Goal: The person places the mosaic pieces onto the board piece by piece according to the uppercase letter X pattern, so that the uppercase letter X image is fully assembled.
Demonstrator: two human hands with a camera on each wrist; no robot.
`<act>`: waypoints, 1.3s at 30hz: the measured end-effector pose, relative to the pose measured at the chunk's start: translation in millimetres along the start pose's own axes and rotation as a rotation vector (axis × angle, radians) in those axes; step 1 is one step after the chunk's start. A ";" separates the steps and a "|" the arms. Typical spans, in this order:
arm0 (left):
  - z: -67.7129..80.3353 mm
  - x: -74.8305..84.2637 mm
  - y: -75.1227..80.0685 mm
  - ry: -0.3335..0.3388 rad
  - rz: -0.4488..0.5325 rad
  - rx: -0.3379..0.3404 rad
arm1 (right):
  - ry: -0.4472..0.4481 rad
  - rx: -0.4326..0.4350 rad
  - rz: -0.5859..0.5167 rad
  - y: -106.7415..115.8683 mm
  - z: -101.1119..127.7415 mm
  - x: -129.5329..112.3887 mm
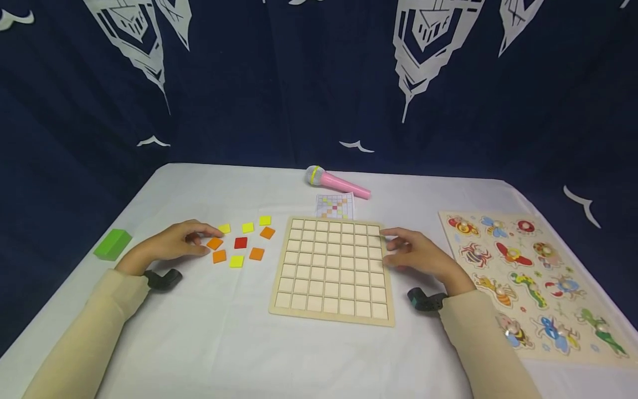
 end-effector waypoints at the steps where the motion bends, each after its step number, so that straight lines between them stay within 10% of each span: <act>1: -0.2 -0.1 -0.2 0.003 0.000 -0.003 | -0.004 0.004 0.010 -0.8 -0.8 1.3; 39: 1.5 0.3 4.1 0.008 0.077 0.062 | 0.067 0.043 0.070 -3.6 -3.7 16.3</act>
Point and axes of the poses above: each hand's wrist, its own z-axis away from the middle knuckle, its own y-axis out of the back of the hand, x = y × z, the point moved 3 cm from there along -z, towards the middle knuckle, and after that the axes turned 12 degrees about y, right-handed, at the moved point
